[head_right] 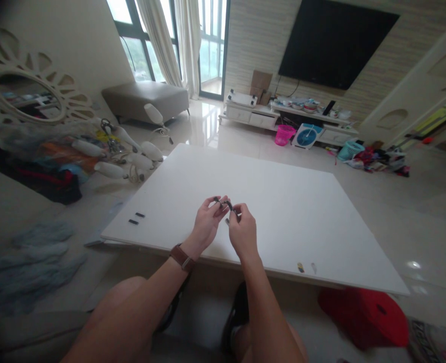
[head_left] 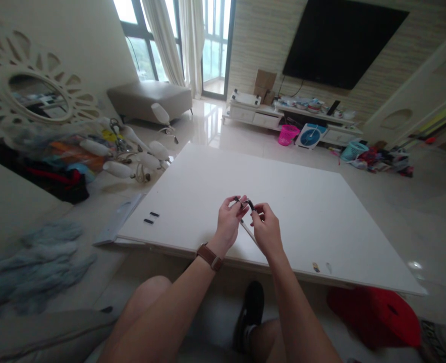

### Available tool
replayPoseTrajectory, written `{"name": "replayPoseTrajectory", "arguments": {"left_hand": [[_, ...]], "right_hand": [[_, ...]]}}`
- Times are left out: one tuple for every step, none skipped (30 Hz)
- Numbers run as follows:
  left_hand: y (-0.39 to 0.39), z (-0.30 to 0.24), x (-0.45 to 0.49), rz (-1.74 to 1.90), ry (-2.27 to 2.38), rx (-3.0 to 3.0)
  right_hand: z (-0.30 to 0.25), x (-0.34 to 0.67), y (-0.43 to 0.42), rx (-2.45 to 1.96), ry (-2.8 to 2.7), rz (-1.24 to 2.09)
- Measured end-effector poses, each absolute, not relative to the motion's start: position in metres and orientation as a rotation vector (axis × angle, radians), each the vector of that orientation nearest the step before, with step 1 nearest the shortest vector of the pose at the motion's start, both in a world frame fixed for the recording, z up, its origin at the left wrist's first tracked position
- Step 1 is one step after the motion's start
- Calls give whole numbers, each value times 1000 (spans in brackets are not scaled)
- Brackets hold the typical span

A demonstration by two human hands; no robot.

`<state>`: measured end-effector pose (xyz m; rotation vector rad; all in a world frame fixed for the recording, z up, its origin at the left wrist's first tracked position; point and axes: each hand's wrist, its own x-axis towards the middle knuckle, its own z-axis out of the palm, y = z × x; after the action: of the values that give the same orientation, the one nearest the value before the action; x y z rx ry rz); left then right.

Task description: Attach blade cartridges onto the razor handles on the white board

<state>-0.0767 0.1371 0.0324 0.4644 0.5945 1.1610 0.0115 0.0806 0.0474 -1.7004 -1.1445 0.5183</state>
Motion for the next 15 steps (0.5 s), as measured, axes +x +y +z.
{"name": "replayPoseTrajectory", "arguments": {"left_hand": [[137,33,-77,1163,597,472],[136,33,-77,1163,598,482],[135,34,-78,1161,596,492],[134,34,-78,1160,591,500],[132,34,-79,1156,586,508],[131,34,-80,1155,581,515],[129,33,-80,1154,576,522],[128,33,-81,1156,570,528],[127,33,-81,1157,563,531],[127,32,-81,1159,556,533],[127,32,-81,1162,549,532],[127,31,-81,1164,543,529],[127,31,-81,1165,539,524],[128,30,-81,1166,538,520],[129,30,-81,1166,539,519]], "right_hand": [[47,12,80,-1707,-1142,513],[45,12,80,-1714,-1138,508],[44,12,80,-1720,-1135,504],[43,13,79,-1725,-1135,501],[42,13,78,-1728,-1136,499],[42,13,77,-1731,-1137,497],[41,13,76,-1734,-1139,495],[40,13,75,-1739,-1143,495],[40,13,75,-1744,-1147,493],[40,13,74,-1751,-1149,490],[39,14,74,-1761,-1151,484],[39,14,74,-1772,-1154,478],[38,14,74,-1784,-1156,472],[38,15,74,-1795,-1159,467],[37,15,75,-1805,-1162,464]]}}
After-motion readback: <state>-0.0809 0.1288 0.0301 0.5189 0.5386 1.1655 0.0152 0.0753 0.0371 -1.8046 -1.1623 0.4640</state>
